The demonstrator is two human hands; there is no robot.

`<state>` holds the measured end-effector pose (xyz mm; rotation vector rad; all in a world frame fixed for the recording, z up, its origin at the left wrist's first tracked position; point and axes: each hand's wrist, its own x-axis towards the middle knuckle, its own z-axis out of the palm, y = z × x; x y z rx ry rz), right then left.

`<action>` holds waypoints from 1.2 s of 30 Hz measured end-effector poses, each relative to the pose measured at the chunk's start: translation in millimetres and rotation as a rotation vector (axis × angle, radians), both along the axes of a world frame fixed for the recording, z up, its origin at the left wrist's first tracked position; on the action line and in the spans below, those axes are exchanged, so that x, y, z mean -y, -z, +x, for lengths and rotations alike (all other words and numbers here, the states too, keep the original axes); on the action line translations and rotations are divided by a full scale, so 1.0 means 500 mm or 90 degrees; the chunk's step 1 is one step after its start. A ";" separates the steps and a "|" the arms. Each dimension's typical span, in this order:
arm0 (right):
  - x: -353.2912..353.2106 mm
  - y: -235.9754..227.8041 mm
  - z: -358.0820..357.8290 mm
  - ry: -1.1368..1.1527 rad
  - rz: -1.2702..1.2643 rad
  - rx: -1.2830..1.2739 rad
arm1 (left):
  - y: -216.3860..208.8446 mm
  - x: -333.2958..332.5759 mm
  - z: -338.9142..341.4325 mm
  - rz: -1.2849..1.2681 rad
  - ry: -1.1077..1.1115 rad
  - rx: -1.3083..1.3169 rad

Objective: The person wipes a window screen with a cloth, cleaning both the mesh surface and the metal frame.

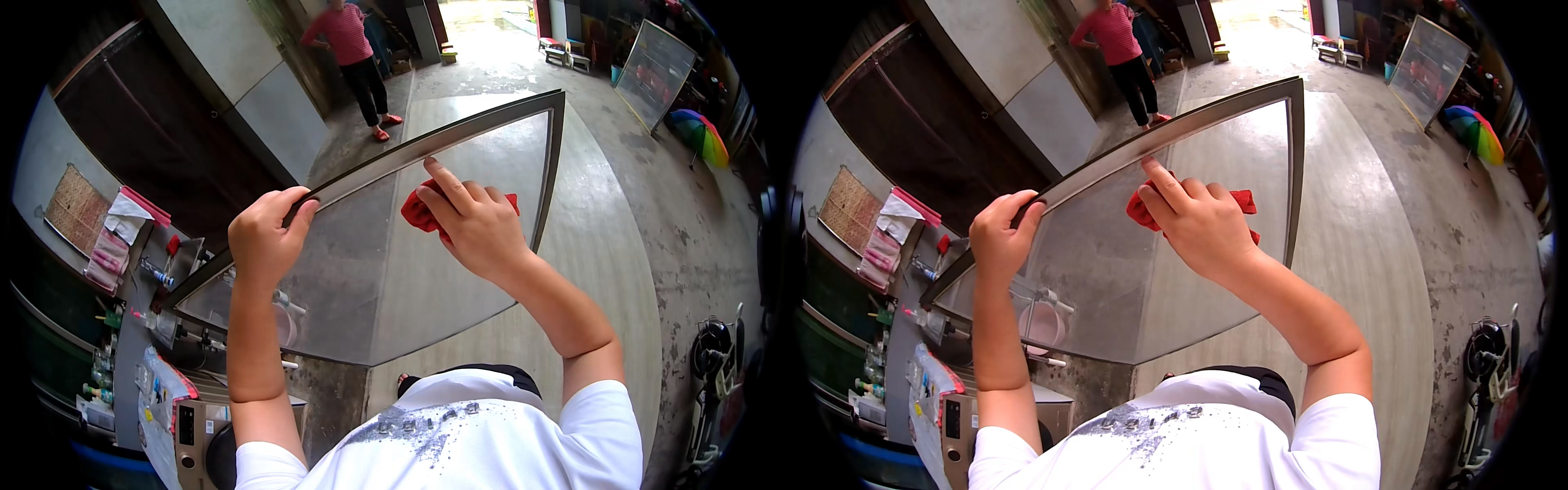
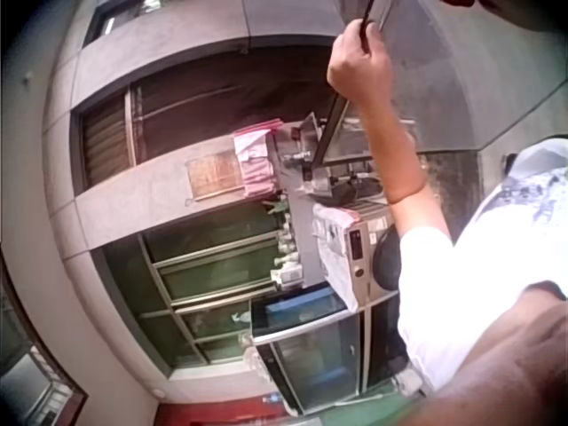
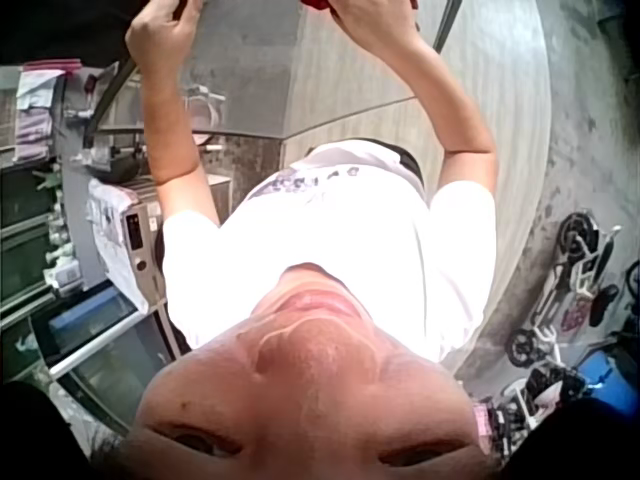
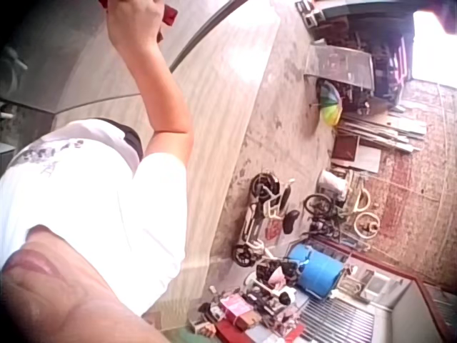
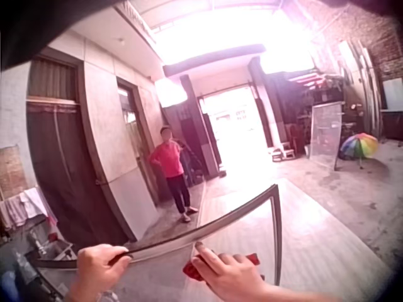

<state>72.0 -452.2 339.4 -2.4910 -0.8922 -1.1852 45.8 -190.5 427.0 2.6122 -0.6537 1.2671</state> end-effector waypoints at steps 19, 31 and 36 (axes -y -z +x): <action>-0.006 -0.024 -0.007 0.041 -0.062 0.024 | 0.002 -0.013 -0.005 0.000 0.031 0.014; 0.033 -0.022 -0.011 0.023 -0.018 -0.008 | 0.004 -0.020 0.000 -0.042 -0.002 -0.006; 0.038 -0.022 -0.006 0.042 -0.030 0.012 | 0.008 -0.026 -0.002 -0.056 0.020 -0.012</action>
